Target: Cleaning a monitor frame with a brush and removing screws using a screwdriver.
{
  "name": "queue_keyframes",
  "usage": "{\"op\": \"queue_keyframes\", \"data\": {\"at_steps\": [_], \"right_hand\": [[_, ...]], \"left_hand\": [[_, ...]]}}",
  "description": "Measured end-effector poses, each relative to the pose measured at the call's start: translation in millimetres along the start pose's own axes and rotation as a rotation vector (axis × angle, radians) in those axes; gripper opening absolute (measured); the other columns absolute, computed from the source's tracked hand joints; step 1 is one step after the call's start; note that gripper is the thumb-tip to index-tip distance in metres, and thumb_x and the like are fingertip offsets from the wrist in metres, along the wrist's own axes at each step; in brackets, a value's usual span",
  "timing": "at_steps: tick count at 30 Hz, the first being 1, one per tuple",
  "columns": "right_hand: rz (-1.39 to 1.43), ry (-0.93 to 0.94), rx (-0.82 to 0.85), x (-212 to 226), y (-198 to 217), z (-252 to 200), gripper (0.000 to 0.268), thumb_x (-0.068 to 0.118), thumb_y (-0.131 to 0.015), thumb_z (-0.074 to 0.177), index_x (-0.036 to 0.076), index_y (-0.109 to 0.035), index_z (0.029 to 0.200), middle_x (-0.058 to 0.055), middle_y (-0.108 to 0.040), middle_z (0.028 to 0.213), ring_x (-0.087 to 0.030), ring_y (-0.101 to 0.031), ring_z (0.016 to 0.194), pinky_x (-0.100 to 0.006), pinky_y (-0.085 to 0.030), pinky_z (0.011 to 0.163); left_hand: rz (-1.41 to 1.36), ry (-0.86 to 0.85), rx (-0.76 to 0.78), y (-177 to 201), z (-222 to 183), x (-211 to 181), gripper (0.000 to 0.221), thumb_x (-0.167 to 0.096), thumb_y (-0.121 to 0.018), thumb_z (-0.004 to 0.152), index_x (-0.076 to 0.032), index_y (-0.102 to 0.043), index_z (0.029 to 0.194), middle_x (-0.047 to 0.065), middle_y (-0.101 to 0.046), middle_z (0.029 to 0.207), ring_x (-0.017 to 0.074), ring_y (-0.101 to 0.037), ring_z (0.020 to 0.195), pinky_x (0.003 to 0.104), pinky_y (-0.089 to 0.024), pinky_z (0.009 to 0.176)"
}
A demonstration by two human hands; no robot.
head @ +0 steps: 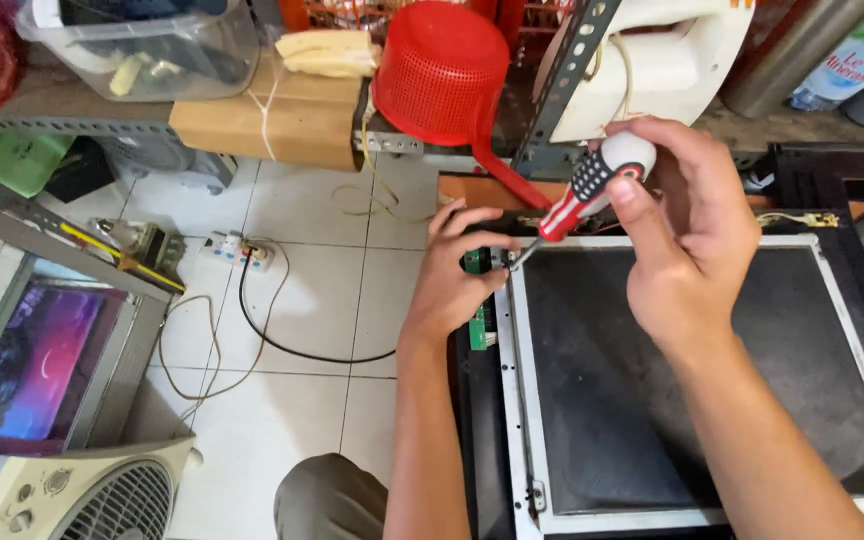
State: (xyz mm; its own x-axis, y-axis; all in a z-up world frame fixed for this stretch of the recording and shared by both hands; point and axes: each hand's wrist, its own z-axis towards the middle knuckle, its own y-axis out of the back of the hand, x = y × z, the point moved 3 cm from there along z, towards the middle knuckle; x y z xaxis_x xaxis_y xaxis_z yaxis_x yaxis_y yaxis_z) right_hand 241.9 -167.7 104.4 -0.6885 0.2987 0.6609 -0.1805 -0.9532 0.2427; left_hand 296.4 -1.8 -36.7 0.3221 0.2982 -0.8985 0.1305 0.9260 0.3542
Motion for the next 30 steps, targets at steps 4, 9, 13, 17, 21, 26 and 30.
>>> {"op": "queue_keyframes", "data": {"at_steps": [4,9,13,17,21,26,30], "right_hand": [[-0.029,-0.006,-0.064,-2,4,-3,0.029,-0.001,-0.056,0.111,-0.009,-0.047,0.137,-0.027,-0.056,0.134,-0.035,-0.058,0.127,-0.041,-0.049,0.115],[-0.016,0.006,-0.041,-7,3,-4,0.029,-0.002,-0.055,0.112,-0.008,-0.046,0.139,-0.027,-0.056,0.137,-0.035,-0.058,0.131,-0.042,-0.049,0.118],[-0.007,0.009,-0.040,-8,2,-2,0.029,-0.002,-0.055,0.112,-0.008,-0.047,0.139,-0.028,-0.056,0.136,-0.037,-0.058,0.130,-0.042,-0.049,0.119],[0.000,-0.009,-0.059,-7,2,-3,0.029,0.000,-0.055,0.111,-0.008,-0.047,0.138,-0.028,-0.058,0.133,-0.036,-0.060,0.125,-0.042,-0.051,0.115],[0.015,0.011,-0.070,-5,3,-4,0.029,0.000,-0.054,0.111,-0.009,-0.046,0.138,-0.031,-0.058,0.132,-0.038,-0.061,0.125,-0.044,-0.052,0.115],[0.004,0.023,-0.087,-6,6,-6,0.029,-0.001,-0.054,0.111,-0.009,-0.047,0.138,-0.030,-0.057,0.133,-0.040,-0.062,0.125,-0.046,-0.052,0.116],[0.031,0.038,-0.074,-4,4,-7,0.029,0.001,-0.054,0.111,-0.008,-0.046,0.138,-0.031,-0.057,0.130,-0.041,-0.062,0.122,-0.046,-0.053,0.113]], "left_hand": [[-0.033,0.043,0.034,-2,0,3,0.032,0.000,-0.080,0.076,-0.021,-0.082,0.101,-0.006,-0.064,0.139,0.0247,-0.031,0.150,0.046,-0.026,0.122],[-0.058,0.018,0.033,-1,0,4,0.031,-0.001,-0.081,0.079,-0.020,-0.082,0.104,-0.008,-0.068,0.133,0.0248,-0.032,0.148,0.046,-0.025,0.124],[-0.073,0.068,0.050,3,2,-1,0.026,-0.004,-0.082,0.081,-0.018,-0.082,0.103,-0.009,-0.073,0.119,0.0226,-0.037,0.146,0.043,-0.030,0.121],[-0.084,0.092,0.057,4,2,-6,0.024,-0.005,-0.081,0.081,-0.018,-0.082,0.101,-0.008,-0.075,0.114,0.0216,-0.038,0.145,0.042,-0.033,0.119],[-0.063,0.068,0.050,4,3,-6,0.024,-0.005,-0.082,0.081,-0.018,-0.082,0.101,-0.008,-0.076,0.113,0.0230,-0.039,0.144,0.042,-0.035,0.117],[-0.062,0.052,0.031,3,3,-6,0.026,-0.001,-0.079,0.082,-0.019,-0.083,0.100,-0.009,-0.076,0.111,0.0217,-0.040,0.142,0.041,-0.034,0.119],[-0.076,0.048,0.026,2,2,-3,0.025,-0.002,-0.080,0.082,-0.019,-0.082,0.100,-0.009,-0.076,0.111,0.0215,-0.040,0.143,0.042,-0.035,0.118]]}}
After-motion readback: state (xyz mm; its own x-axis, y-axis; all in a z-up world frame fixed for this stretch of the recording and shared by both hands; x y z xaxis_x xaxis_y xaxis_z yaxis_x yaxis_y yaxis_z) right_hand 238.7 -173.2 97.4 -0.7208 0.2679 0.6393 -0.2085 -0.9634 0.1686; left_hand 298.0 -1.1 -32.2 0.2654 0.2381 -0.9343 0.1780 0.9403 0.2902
